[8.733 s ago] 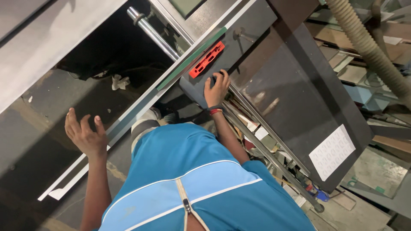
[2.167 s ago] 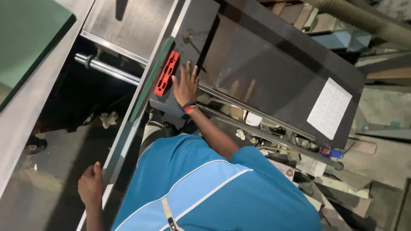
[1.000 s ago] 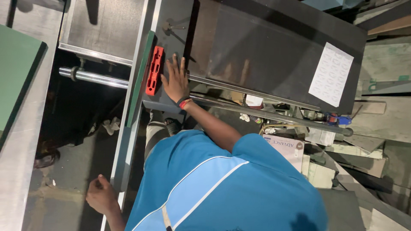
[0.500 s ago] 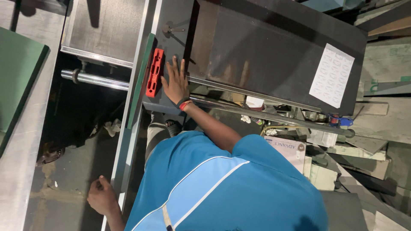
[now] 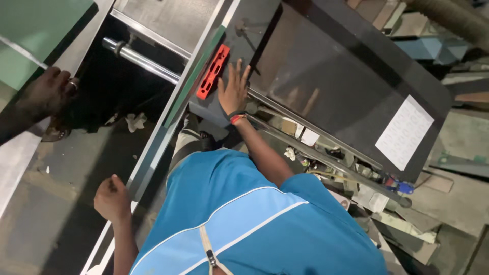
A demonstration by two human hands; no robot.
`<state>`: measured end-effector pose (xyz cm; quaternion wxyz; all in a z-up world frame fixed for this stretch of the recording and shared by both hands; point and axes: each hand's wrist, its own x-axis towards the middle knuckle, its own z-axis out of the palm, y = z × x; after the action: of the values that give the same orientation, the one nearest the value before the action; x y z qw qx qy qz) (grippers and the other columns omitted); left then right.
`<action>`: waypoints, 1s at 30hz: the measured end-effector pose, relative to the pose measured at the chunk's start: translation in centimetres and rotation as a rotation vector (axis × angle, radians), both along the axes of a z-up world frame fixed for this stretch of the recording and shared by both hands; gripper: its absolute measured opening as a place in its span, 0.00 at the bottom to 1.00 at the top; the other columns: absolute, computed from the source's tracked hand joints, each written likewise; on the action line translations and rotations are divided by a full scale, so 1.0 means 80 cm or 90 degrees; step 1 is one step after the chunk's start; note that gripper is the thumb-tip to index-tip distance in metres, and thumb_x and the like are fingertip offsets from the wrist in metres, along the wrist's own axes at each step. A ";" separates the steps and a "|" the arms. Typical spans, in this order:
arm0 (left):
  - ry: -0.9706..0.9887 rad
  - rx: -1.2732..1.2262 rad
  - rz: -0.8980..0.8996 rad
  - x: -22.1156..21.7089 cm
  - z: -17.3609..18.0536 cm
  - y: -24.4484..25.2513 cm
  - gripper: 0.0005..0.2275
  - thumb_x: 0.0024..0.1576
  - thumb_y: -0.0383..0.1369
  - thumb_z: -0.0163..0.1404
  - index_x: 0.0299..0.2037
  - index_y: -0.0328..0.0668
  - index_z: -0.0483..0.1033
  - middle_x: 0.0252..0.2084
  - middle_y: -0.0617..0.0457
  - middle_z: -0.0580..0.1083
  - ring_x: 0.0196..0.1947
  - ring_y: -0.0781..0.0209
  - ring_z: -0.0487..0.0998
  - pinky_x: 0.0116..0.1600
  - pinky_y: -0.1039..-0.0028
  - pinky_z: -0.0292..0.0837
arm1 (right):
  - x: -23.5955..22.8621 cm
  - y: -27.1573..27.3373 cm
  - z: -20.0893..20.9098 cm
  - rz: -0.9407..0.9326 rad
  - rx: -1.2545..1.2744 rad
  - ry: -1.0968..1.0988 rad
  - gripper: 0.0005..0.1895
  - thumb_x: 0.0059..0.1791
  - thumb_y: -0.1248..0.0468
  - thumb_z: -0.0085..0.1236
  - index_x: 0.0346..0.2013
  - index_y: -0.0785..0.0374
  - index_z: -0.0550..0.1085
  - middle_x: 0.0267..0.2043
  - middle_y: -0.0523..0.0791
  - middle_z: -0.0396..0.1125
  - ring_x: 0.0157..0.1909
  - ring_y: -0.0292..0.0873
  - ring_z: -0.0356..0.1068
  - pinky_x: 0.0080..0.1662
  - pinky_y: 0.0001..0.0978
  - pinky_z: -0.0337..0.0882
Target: The person repeatedly feeds a green rectangular sheet into a machine using both hands, then retrieves it and repeats the process. The person also briefly wipes the machine surface with a cloth.
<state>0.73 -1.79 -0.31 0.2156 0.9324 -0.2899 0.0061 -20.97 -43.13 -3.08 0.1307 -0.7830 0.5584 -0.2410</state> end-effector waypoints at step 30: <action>-0.029 -0.085 0.066 -0.014 0.043 -0.021 0.10 0.64 0.33 0.56 0.32 0.36 0.80 0.31 0.45 0.78 0.32 0.46 0.80 0.38 0.61 0.74 | -0.007 -0.002 -0.004 0.067 -0.002 -0.027 0.32 0.55 0.58 0.57 0.72 0.63 0.60 0.80 0.56 0.41 0.80 0.69 0.33 0.74 0.58 0.51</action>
<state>-0.42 -3.48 3.14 0.2701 0.9293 -0.2452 0.0581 -21.56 -43.32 -3.38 0.1535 -0.8065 0.5129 -0.2510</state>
